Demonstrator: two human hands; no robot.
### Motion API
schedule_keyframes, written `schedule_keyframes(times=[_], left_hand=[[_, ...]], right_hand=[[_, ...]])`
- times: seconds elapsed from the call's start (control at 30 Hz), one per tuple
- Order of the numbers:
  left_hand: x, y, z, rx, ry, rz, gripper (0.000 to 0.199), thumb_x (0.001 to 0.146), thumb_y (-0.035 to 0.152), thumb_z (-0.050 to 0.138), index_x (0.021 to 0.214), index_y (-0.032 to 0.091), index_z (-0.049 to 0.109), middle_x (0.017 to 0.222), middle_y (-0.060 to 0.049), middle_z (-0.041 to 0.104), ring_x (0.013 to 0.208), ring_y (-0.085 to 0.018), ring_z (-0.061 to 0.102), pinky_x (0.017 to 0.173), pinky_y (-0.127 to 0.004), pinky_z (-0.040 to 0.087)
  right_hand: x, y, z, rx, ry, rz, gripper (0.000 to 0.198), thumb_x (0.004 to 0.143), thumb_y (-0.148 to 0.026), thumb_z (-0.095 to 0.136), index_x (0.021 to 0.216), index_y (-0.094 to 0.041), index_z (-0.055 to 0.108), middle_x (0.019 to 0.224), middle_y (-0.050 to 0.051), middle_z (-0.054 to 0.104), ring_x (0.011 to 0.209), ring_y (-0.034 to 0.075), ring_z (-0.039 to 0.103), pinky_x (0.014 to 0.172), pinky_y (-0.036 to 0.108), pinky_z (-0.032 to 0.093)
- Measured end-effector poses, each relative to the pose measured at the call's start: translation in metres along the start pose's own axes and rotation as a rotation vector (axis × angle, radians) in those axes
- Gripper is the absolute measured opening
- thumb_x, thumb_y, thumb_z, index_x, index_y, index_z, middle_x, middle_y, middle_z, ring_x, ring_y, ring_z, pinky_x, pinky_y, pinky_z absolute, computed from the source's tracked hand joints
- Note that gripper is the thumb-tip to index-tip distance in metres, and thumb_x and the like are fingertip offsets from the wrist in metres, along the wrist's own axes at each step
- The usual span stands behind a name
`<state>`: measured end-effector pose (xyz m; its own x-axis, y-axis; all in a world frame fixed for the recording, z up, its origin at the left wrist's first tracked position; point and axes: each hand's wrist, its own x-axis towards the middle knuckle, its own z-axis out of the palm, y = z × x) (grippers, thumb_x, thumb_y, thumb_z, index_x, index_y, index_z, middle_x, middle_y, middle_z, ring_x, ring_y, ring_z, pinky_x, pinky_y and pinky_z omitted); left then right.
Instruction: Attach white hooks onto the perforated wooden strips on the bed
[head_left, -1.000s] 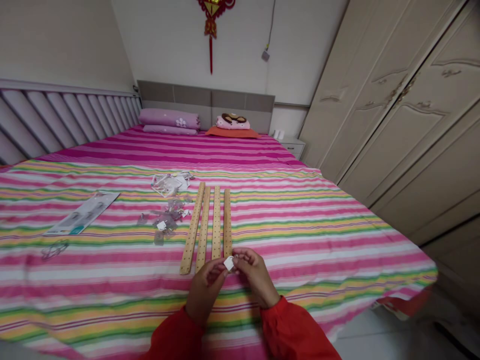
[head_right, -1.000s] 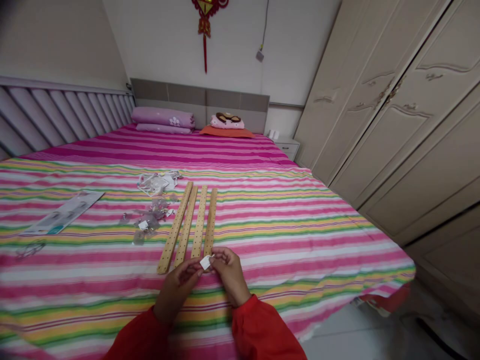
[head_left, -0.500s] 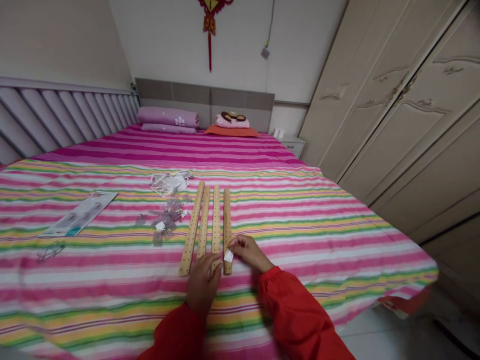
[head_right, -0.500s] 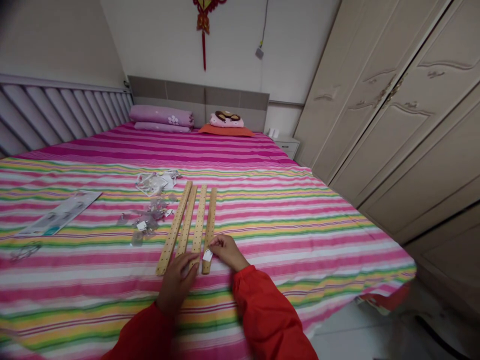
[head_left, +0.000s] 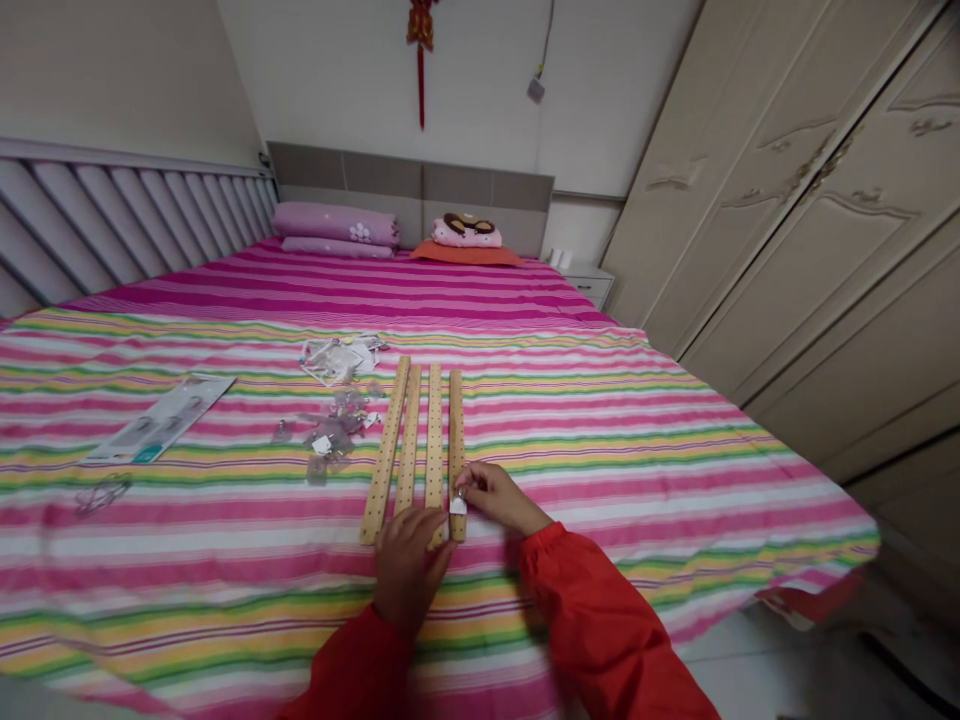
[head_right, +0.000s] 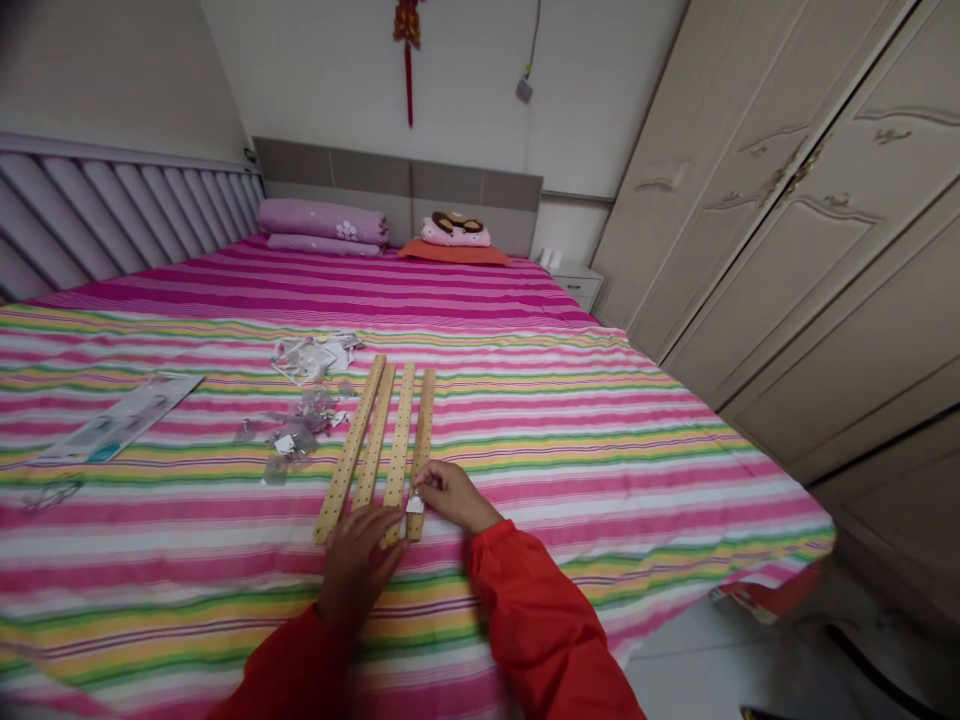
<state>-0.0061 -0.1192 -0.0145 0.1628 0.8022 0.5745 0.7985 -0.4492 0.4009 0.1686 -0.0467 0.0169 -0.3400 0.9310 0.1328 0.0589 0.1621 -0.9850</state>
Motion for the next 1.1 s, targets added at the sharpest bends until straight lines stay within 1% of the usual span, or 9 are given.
schedule_keyframes(times=[0.07,0.2,0.33,0.47,0.67,0.8,0.9,1.0,1.1], left_hand=[[0.0,0.0,0.0,0.019,-0.01,0.009,0.026,0.076,0.036,0.063,0.101,0.027,0.067,0.103,-0.005,0.07,0.102,-0.026,0.06,0.089,-0.042,0.041],[0.0,0.001,0.001,0.039,-0.015,0.011,0.032,0.078,0.038,0.061,0.107,0.027,0.066,0.107,-0.006,0.069,0.104,-0.025,0.059,0.091,-0.04,0.04],[0.0,0.001,0.003,0.052,-0.033,0.021,0.032,0.077,0.038,0.063,0.107,0.027,0.066,0.108,-0.004,0.07,0.104,-0.026,0.059,0.091,-0.041,0.039],[0.001,0.002,0.005,0.053,-0.05,0.02,0.031,0.076,0.037,0.064,0.106,0.029,0.066,0.109,-0.003,0.07,0.105,-0.028,0.059,0.091,-0.043,0.037],[0.001,0.004,0.004,0.082,-0.063,0.079,0.027,0.078,0.033,0.062,0.105,0.03,0.065,0.109,-0.001,0.07,0.106,-0.027,0.059,0.096,-0.045,0.032],[0.002,0.006,0.003,0.075,-0.088,0.12,0.029,0.08,0.03,0.06,0.108,0.032,0.064,0.11,-0.001,0.07,0.107,-0.026,0.059,0.1,-0.045,0.029],[0.004,0.006,0.002,0.079,-0.103,0.126,0.03,0.08,0.029,0.06,0.109,0.032,0.063,0.11,-0.001,0.07,0.107,-0.025,0.059,0.101,-0.045,0.028],[0.004,0.008,0.002,0.105,-0.088,0.135,0.032,0.079,0.029,0.061,0.11,0.031,0.063,0.109,-0.001,0.07,0.106,-0.026,0.059,0.101,-0.045,0.027],[0.002,0.01,0.003,0.12,-0.014,0.115,0.03,0.08,0.032,0.06,0.11,0.028,0.063,0.109,-0.002,0.07,0.104,-0.025,0.059,0.101,-0.043,0.027]], right_hand=[[0.0,0.0,0.001,-0.015,0.01,-0.004,0.006,0.068,-0.024,0.065,0.07,-0.018,0.062,0.058,-0.004,0.056,0.051,0.01,0.045,0.052,0.023,0.034],[-0.003,0.002,0.003,-0.048,0.034,-0.035,0.005,0.069,-0.023,0.064,0.071,-0.019,0.062,0.058,-0.004,0.055,0.052,0.011,0.045,0.051,0.022,0.035],[-0.004,-0.001,0.003,-0.062,0.007,-0.054,0.004,0.07,-0.023,0.063,0.072,-0.019,0.063,0.058,-0.004,0.054,0.052,0.011,0.045,0.051,0.022,0.034],[-0.004,-0.002,0.002,-0.053,-0.015,-0.049,0.003,0.071,-0.022,0.062,0.073,-0.02,0.063,0.058,-0.004,0.053,0.052,0.01,0.044,0.051,0.023,0.033],[-0.003,0.005,0.001,-0.026,-0.001,-0.02,0.006,0.069,-0.023,0.064,0.073,-0.019,0.062,0.06,-0.004,0.054,0.052,0.01,0.044,0.052,0.023,0.033],[-0.004,0.009,0.003,0.019,0.038,0.012,0.008,0.067,-0.024,0.066,0.072,-0.019,0.062,0.059,-0.005,0.053,0.051,0.01,0.042,0.051,0.023,0.032],[-0.006,0.009,0.004,0.038,0.06,0.019,0.009,0.068,-0.025,0.066,0.073,-0.019,0.063,0.06,-0.004,0.054,0.052,0.01,0.043,0.052,0.023,0.033],[-0.008,0.006,0.005,0.05,0.07,0.026,0.01,0.068,-0.028,0.067,0.072,-0.019,0.063,0.06,-0.004,0.056,0.053,0.01,0.044,0.052,0.023,0.034],[-0.009,0.001,0.005,0.093,0.098,0.025,0.012,0.067,-0.03,0.069,0.07,-0.019,0.064,0.06,-0.004,0.058,0.054,0.011,0.048,0.053,0.024,0.037]])
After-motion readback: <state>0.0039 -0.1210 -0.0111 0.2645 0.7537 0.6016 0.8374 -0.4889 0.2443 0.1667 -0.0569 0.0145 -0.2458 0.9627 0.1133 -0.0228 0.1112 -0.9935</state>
